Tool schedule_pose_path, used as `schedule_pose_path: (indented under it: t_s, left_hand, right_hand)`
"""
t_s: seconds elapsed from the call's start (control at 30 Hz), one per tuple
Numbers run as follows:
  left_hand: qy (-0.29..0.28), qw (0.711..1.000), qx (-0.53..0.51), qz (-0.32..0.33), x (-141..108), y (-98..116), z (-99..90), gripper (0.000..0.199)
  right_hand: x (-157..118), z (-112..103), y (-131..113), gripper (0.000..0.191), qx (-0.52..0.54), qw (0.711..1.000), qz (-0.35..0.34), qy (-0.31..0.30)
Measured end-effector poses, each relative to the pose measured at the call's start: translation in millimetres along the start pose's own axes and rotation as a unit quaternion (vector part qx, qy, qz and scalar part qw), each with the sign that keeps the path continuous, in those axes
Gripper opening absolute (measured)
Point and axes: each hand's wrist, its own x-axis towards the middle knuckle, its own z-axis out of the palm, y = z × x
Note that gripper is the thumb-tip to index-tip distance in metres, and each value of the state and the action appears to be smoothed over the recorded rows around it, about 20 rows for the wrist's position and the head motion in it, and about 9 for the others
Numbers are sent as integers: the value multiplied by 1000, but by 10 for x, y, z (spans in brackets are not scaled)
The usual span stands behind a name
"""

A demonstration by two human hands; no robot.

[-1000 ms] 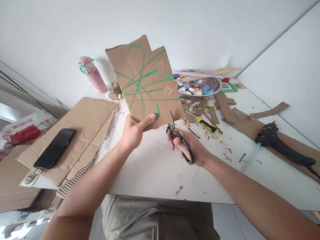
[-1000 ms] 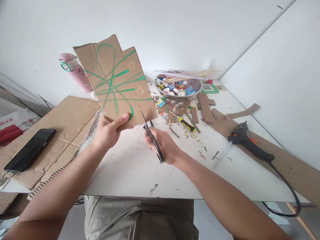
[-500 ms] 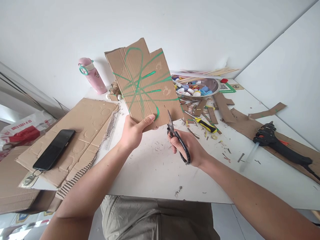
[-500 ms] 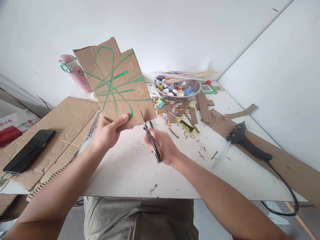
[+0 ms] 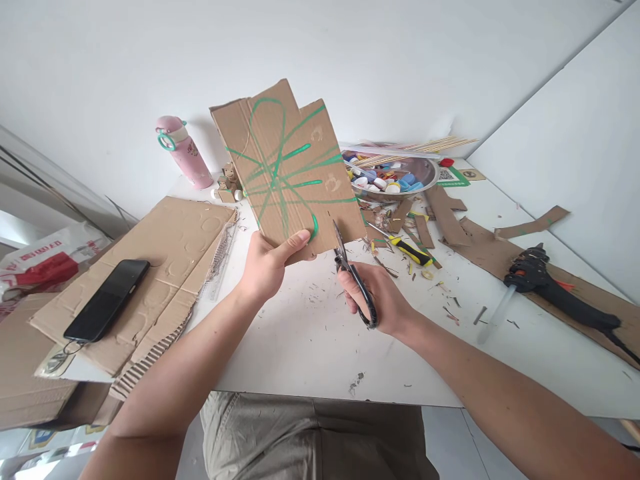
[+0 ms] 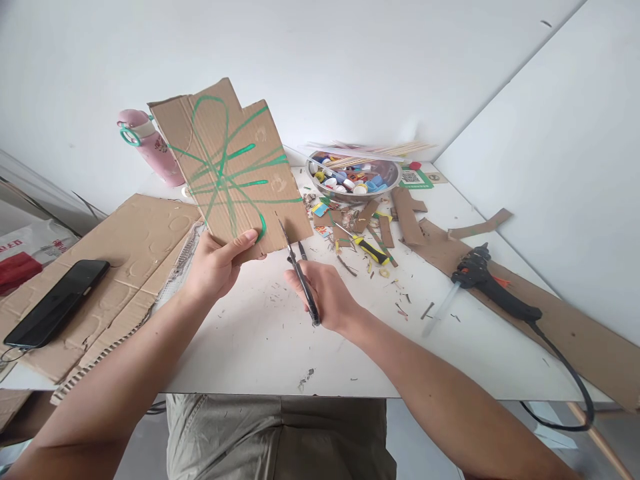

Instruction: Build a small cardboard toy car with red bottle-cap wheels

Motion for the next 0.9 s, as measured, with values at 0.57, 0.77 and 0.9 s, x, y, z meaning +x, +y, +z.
schedule_pose_path:
  t_s: [0.57, 0.77, 0.9]
  left_hand:
    - [17, 1000, -6, -4, 27, -15, -20, 48]
    - [37, 999, -21, 12, 51, -38, -44, 46]
    - [45, 999, -21, 18, 79, -70, -105, 46]
  right_hand:
    - [22, -69, 12, 70, 73, 996, 38, -35]
    - [-7, -73, 1, 65, 158, 984, -22, -79]
    - [-7, -63, 51, 64, 159, 984, -31, -73]
